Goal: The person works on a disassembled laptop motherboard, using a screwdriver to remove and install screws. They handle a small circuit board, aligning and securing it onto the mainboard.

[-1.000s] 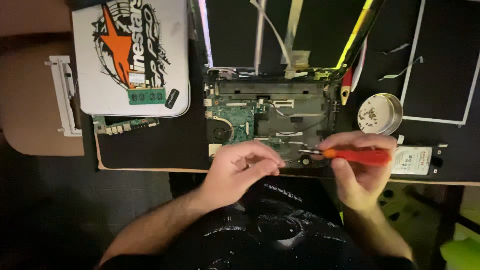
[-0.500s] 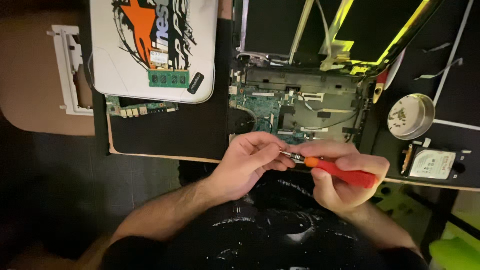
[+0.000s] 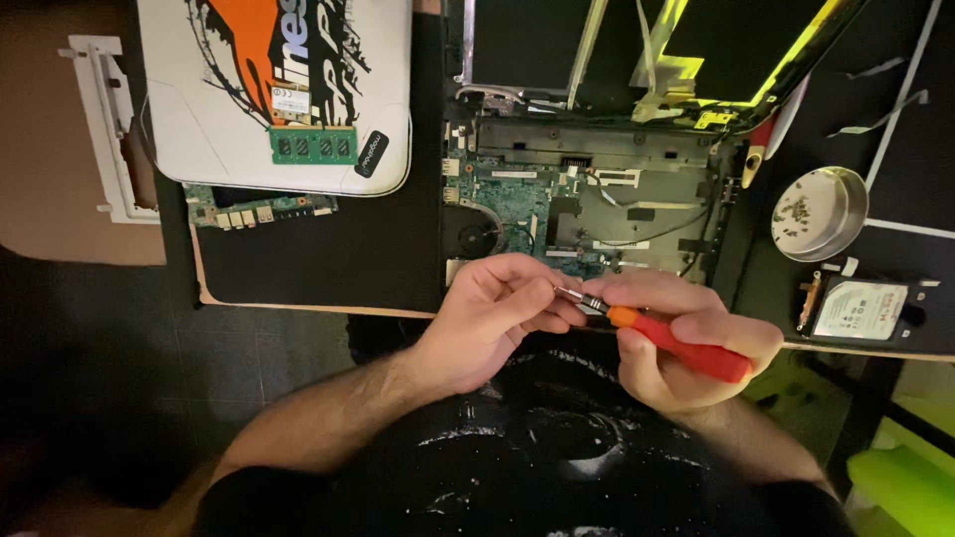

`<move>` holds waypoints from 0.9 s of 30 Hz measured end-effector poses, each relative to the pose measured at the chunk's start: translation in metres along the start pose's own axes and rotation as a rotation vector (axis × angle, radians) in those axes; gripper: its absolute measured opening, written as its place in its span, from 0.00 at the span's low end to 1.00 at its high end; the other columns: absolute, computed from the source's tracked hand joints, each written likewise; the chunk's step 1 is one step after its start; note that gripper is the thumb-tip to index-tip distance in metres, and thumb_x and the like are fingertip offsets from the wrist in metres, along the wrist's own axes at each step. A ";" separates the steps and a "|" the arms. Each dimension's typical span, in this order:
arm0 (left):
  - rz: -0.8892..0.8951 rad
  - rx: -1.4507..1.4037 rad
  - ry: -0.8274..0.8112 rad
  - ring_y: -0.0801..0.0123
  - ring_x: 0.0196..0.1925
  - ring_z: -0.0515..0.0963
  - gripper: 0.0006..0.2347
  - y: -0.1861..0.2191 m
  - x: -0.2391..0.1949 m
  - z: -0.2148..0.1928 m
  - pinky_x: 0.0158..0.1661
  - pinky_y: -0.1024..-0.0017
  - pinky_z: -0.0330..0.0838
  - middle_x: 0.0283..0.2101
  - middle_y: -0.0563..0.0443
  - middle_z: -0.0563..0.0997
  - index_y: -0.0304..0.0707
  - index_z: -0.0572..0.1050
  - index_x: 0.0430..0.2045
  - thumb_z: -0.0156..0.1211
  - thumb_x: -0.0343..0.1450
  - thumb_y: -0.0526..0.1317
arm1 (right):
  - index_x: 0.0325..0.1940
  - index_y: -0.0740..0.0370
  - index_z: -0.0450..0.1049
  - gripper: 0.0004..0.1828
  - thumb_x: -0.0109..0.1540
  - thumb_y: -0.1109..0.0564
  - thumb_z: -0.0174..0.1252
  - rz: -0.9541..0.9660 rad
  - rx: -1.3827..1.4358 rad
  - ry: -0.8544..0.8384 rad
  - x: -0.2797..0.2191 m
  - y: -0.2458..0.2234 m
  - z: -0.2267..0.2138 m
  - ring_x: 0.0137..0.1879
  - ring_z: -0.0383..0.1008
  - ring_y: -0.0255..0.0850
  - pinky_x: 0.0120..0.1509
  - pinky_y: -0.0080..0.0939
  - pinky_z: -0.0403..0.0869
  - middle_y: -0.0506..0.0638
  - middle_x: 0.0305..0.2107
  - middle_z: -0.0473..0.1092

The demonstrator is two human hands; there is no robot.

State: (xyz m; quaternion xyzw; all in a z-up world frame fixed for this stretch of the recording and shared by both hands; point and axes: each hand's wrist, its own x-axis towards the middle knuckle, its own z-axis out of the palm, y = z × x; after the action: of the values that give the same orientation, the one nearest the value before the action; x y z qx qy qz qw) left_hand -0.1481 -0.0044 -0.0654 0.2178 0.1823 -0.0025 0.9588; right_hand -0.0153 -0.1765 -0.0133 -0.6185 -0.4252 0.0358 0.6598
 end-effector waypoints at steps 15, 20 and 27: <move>-0.001 -0.004 0.018 0.49 0.52 0.97 0.09 -0.005 0.000 -0.002 0.54 0.67 0.96 0.60 0.24 0.91 0.23 0.86 0.55 0.71 0.86 0.34 | 0.63 0.51 0.52 0.23 0.77 0.60 0.61 -0.026 0.012 -0.014 -0.005 0.005 -0.003 0.48 0.92 0.61 0.54 0.62 0.95 0.75 0.45 0.79; 0.014 0.045 0.029 0.48 0.52 0.97 0.08 -0.004 0.000 0.000 0.53 0.66 0.96 0.59 0.25 0.92 0.23 0.86 0.56 0.70 0.86 0.33 | 0.62 0.53 0.54 0.21 0.77 0.62 0.61 -0.042 0.031 -0.023 -0.002 0.004 -0.003 0.52 0.93 0.64 0.52 0.59 0.94 0.77 0.48 0.80; 0.065 0.133 0.038 0.49 0.52 0.96 0.07 -0.006 0.001 0.000 0.53 0.65 0.95 0.57 0.27 0.92 0.25 0.85 0.54 0.69 0.86 0.32 | 0.64 0.51 0.51 0.23 0.77 0.60 0.61 0.000 0.000 -0.016 -0.004 0.002 -0.003 0.51 0.93 0.65 0.59 0.64 0.93 0.77 0.46 0.79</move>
State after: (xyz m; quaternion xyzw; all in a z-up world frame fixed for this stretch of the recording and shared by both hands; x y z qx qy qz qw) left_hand -0.1476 -0.0096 -0.0676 0.2869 0.1926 0.0209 0.9382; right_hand -0.0149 -0.1805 -0.0162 -0.6182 -0.4303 0.0407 0.6565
